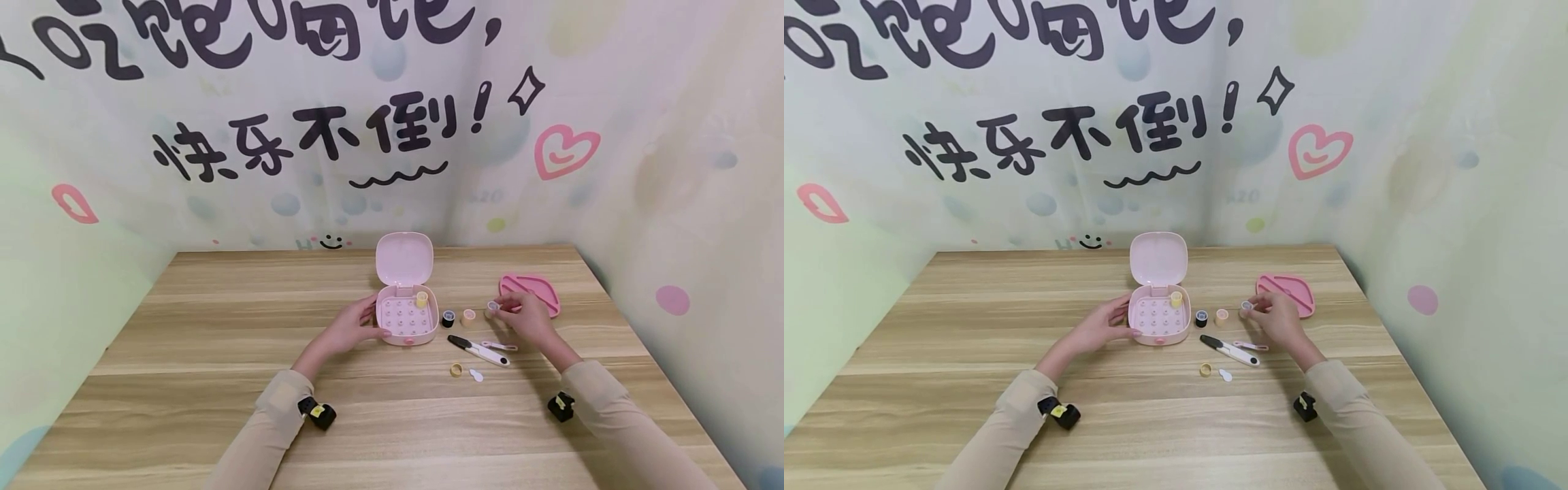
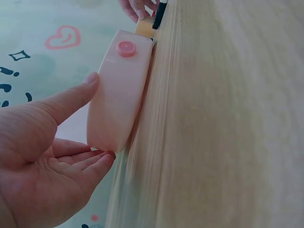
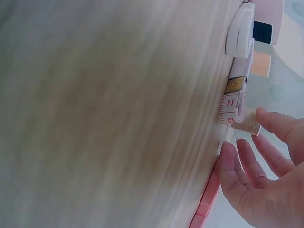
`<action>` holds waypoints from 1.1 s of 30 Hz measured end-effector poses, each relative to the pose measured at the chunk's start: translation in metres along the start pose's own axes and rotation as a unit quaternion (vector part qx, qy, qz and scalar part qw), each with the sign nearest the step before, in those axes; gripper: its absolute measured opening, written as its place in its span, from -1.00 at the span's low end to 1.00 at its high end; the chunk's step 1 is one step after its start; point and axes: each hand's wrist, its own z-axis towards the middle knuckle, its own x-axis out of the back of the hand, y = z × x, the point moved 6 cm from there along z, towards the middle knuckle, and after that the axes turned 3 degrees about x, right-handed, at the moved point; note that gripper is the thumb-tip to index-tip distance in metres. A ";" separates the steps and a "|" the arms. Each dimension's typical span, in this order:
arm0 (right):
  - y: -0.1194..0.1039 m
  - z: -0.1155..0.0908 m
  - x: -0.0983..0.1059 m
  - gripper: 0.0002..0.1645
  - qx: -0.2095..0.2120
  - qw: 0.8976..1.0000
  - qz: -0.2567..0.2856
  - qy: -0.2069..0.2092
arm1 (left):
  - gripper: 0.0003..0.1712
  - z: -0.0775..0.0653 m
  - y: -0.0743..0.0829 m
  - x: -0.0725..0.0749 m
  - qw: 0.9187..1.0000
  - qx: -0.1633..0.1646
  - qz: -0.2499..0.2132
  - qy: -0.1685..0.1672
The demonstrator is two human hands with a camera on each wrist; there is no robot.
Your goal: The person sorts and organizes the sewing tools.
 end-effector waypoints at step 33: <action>-0.020 0.005 0.011 -0.70 0.000 1.000 0.006 0.014 | -0.05 -0.001 0.001 -0.001 1.000 0.012 -0.009 0.000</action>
